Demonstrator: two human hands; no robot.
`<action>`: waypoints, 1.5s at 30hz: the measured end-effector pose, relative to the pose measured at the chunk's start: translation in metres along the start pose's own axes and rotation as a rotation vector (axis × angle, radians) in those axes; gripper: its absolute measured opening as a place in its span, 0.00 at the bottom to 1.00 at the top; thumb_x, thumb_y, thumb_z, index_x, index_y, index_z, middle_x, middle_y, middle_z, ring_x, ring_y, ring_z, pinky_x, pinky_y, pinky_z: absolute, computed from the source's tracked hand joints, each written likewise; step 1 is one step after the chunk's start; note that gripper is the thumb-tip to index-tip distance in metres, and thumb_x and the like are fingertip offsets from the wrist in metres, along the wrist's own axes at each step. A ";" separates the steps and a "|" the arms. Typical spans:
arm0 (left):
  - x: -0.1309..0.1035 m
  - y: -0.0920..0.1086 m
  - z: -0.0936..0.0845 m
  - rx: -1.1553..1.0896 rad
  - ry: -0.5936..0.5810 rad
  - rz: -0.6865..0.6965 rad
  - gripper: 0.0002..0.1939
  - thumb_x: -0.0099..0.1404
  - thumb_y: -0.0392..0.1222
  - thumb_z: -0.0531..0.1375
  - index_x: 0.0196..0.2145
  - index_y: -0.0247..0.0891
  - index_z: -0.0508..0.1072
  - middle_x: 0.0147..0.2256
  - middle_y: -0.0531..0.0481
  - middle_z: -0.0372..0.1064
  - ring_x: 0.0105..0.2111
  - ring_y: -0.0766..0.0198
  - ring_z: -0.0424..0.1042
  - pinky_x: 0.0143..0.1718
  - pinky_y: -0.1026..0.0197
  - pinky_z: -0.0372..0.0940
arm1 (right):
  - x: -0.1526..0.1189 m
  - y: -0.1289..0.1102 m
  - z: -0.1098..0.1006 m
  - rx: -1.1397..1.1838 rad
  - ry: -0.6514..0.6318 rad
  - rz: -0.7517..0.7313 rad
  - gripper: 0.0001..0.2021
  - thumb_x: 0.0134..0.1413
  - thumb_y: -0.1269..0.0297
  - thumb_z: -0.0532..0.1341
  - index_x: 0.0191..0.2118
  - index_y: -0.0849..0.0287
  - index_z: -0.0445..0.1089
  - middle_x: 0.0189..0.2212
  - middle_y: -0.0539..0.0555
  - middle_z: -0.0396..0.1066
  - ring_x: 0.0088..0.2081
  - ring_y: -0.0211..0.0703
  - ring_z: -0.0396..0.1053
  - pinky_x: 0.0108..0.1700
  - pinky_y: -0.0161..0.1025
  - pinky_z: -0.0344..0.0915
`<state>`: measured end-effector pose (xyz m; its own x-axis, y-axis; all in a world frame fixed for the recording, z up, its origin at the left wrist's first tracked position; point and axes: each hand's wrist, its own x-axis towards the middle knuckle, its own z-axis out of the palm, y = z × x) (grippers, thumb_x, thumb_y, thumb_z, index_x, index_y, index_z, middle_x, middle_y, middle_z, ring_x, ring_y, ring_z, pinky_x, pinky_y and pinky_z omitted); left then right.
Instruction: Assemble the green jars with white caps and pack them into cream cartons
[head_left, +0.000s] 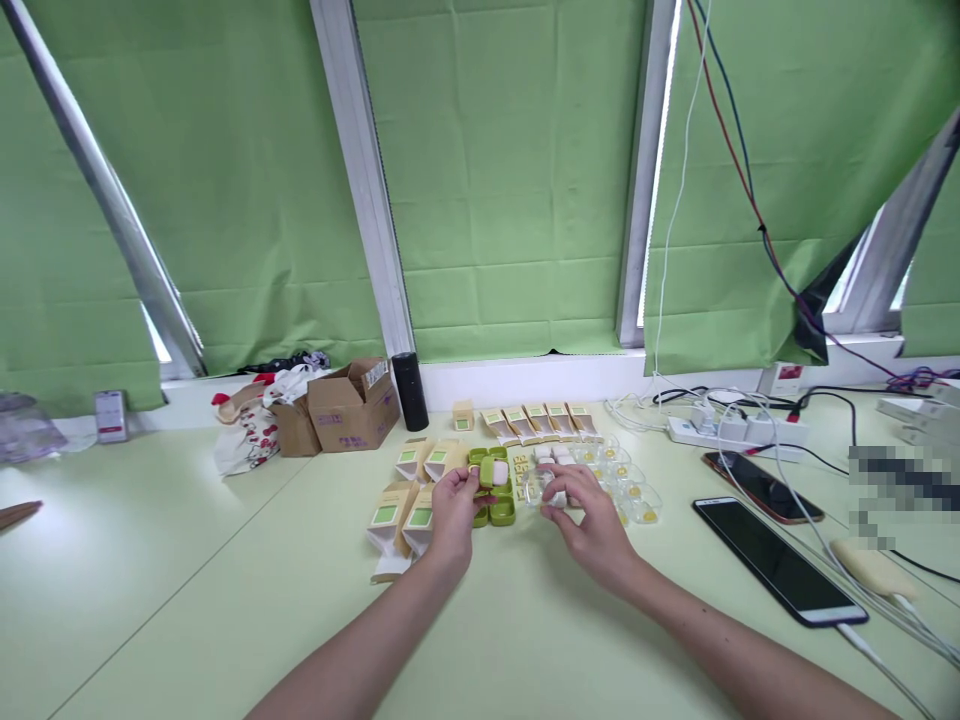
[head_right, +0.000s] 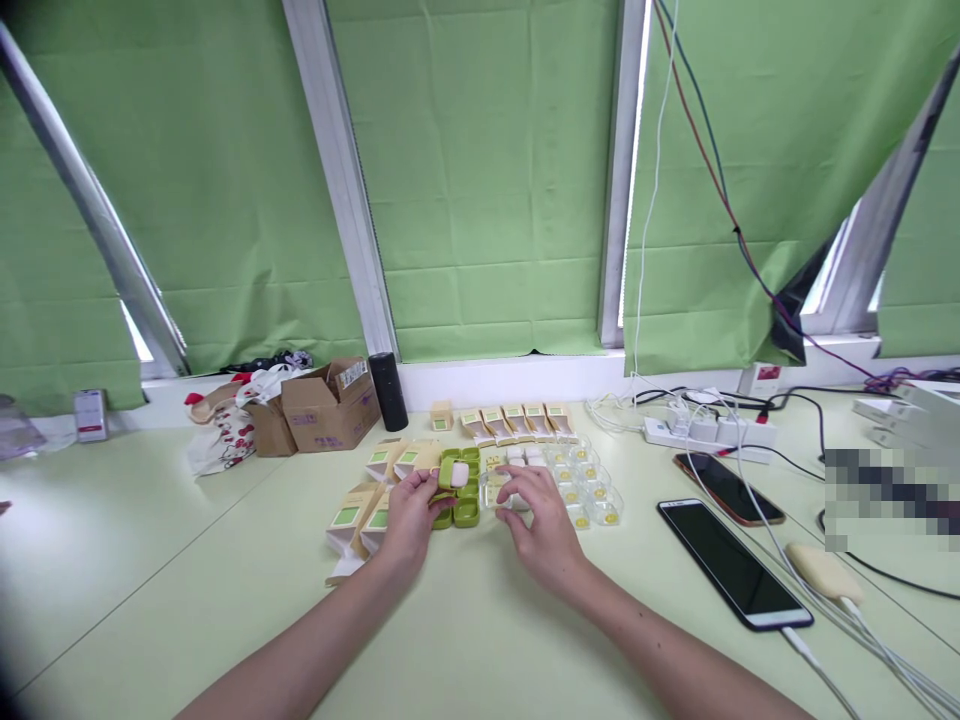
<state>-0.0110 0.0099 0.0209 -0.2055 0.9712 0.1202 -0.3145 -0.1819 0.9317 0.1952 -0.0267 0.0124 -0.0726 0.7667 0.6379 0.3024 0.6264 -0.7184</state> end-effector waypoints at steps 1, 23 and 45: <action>0.000 0.000 0.000 -0.013 0.001 -0.022 0.21 0.52 0.54 0.75 0.29 0.36 0.73 0.28 0.50 0.76 0.28 0.63 0.76 0.31 0.60 0.74 | 0.003 -0.003 -0.004 -0.027 0.002 -0.011 0.04 0.60 0.67 0.64 0.35 0.49 0.74 0.56 0.56 0.76 0.61 0.62 0.66 0.59 0.62 0.63; -0.003 -0.003 0.003 -0.053 -0.024 -0.100 0.14 0.54 0.45 0.73 0.30 0.33 0.76 0.28 0.48 0.75 0.27 0.64 0.74 0.32 0.60 0.73 | -0.057 0.037 -0.154 -0.729 -0.252 0.078 0.10 0.66 0.65 0.53 0.34 0.54 0.69 0.42 0.58 0.69 0.27 0.41 0.71 0.33 0.42 0.69; -0.006 -0.001 0.006 -0.106 -0.044 -0.148 0.10 0.56 0.41 0.71 0.28 0.33 0.76 0.28 0.46 0.77 0.28 0.63 0.75 0.33 0.60 0.75 | -0.045 0.022 -0.152 -0.776 -0.184 0.033 0.08 0.61 0.72 0.55 0.42 0.54 0.68 0.44 0.55 0.70 0.27 0.42 0.74 0.32 0.42 0.70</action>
<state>-0.0040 0.0054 0.0210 -0.1099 0.9939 0.0012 -0.4345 -0.0492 0.8993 0.3494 -0.0685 0.0102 -0.1873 0.8362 0.5154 0.8775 0.3783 -0.2949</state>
